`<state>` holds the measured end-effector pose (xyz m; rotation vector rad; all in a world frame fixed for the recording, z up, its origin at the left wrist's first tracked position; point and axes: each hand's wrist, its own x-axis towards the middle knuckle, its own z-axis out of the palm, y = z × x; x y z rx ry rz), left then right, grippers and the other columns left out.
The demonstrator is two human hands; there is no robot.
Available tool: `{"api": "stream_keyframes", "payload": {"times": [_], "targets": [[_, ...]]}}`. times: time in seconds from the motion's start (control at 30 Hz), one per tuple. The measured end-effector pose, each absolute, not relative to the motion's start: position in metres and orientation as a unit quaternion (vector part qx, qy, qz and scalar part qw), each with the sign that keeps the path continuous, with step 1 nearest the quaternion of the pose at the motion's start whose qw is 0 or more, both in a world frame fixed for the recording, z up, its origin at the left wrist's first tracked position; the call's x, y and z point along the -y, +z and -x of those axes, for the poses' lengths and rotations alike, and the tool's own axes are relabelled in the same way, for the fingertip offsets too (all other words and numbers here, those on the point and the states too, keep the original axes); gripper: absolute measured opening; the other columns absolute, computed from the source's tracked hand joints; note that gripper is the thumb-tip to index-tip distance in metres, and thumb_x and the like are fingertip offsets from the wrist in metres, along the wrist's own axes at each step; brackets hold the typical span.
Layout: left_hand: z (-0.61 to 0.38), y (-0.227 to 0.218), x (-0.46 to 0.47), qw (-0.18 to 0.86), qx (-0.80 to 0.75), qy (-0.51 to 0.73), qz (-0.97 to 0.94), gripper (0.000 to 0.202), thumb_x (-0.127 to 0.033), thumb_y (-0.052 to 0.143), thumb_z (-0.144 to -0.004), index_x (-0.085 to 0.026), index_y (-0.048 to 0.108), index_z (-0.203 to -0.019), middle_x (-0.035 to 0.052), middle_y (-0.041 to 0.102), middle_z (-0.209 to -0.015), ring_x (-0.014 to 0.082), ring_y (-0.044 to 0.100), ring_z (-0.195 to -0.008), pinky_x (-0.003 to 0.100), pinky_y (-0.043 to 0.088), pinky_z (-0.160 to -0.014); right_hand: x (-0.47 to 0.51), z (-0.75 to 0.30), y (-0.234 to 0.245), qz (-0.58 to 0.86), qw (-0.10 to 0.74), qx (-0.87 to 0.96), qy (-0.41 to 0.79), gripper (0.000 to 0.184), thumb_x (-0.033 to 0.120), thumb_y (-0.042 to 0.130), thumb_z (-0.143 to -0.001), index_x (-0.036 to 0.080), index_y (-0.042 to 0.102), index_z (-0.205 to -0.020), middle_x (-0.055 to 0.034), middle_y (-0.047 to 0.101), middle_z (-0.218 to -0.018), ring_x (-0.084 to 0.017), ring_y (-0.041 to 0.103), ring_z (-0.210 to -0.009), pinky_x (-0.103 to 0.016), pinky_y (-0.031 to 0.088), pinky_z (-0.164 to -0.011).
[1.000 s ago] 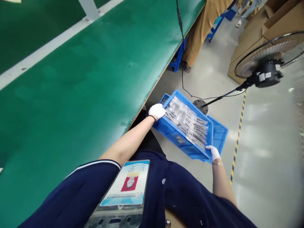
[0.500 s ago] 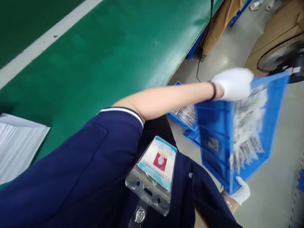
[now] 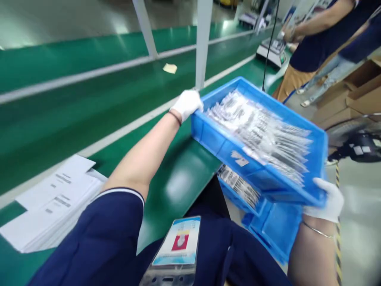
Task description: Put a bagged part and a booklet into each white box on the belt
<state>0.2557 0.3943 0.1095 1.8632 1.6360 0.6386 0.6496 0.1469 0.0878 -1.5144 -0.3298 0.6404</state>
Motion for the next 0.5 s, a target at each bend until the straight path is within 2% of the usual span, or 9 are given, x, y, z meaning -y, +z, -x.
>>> {"api": "stream_keyframes", "payload": {"times": [0.1,0.17,0.23,0.33,0.43,0.5], "targets": [[-0.212,0.107,-0.412,0.241,-0.679,0.326,-0.613,0.017,-0.016,0.070,-0.061,-0.010,0.062,-0.074,0.0024,0.059,-0.075,0.0212,0.059,-0.075,0.030,0.047,-0.069,-0.199,-0.624,0.087,0.631,0.657,0.161,0.378,0.027,0.024,0.070,-0.049,0.018,0.064,-0.075,-0.0021,0.066,-0.078,-0.020,0.064,-0.060,-0.041,0.065,-0.067],[-0.187,0.103,-0.427,0.219,-0.706,0.355,-0.572,0.021,-0.018,0.072,-0.058,-0.012,0.063,-0.075,0.0025,0.061,-0.076,0.0217,0.060,-0.078,0.030,0.048,-0.072,-0.230,-0.603,0.086,0.595,0.660,0.176,0.424,0.025,0.026,0.070,-0.054,0.018,0.062,-0.077,0.0013,0.065,-0.075,-0.015,0.060,-0.054,-0.032,0.062,-0.060],[-0.171,0.100,-0.446,0.177,-0.727,0.355,-0.560,0.023,-0.024,0.074,-0.061,-0.012,0.065,-0.079,0.0054,0.064,-0.084,0.0231,0.060,-0.085,0.032,0.047,-0.079,-0.257,-0.580,0.085,0.564,0.670,0.176,0.449,0.020,0.026,0.068,-0.060,0.018,0.060,-0.077,0.0032,0.064,-0.076,-0.013,0.061,-0.059,-0.027,0.061,-0.063],[-0.166,0.101,-0.476,0.104,-0.757,0.392,-0.512,0.027,-0.035,0.060,-0.079,-0.016,0.067,-0.095,0.0096,0.065,-0.103,0.0255,0.058,-0.099,0.035,0.044,-0.091,-0.289,-0.547,0.081,0.532,0.704,0.160,0.442,0.017,0.026,0.063,-0.067,0.020,0.062,-0.083,0.0037,0.065,-0.081,-0.012,0.064,-0.071,-0.025,0.060,-0.074],[-0.175,0.106,-0.496,0.057,-0.761,0.416,-0.493,0.035,-0.033,0.043,-0.088,-0.022,0.065,-0.113,0.0106,0.061,-0.117,0.0279,0.054,-0.112,0.038,0.040,-0.098,-0.302,-0.533,0.071,0.519,0.719,0.172,0.429,0.024,0.031,0.062,-0.072,0.021,0.064,-0.094,0.0031,0.068,-0.091,-0.014,0.067,-0.085,-0.028,0.059,-0.084],[-0.180,0.108,-0.502,0.052,-0.757,0.404,-0.511,0.040,-0.032,0.040,-0.089,-0.022,0.063,-0.121,0.0119,0.058,-0.122,0.0301,0.052,-0.117,0.040,0.039,-0.100,-0.299,-0.543,0.065,0.532,0.682,0.234,0.444,0.033,0.041,0.063,-0.075,0.022,0.064,-0.102,0.0005,0.068,-0.100,-0.019,0.066,-0.099,-0.034,0.057,-0.089]]}}
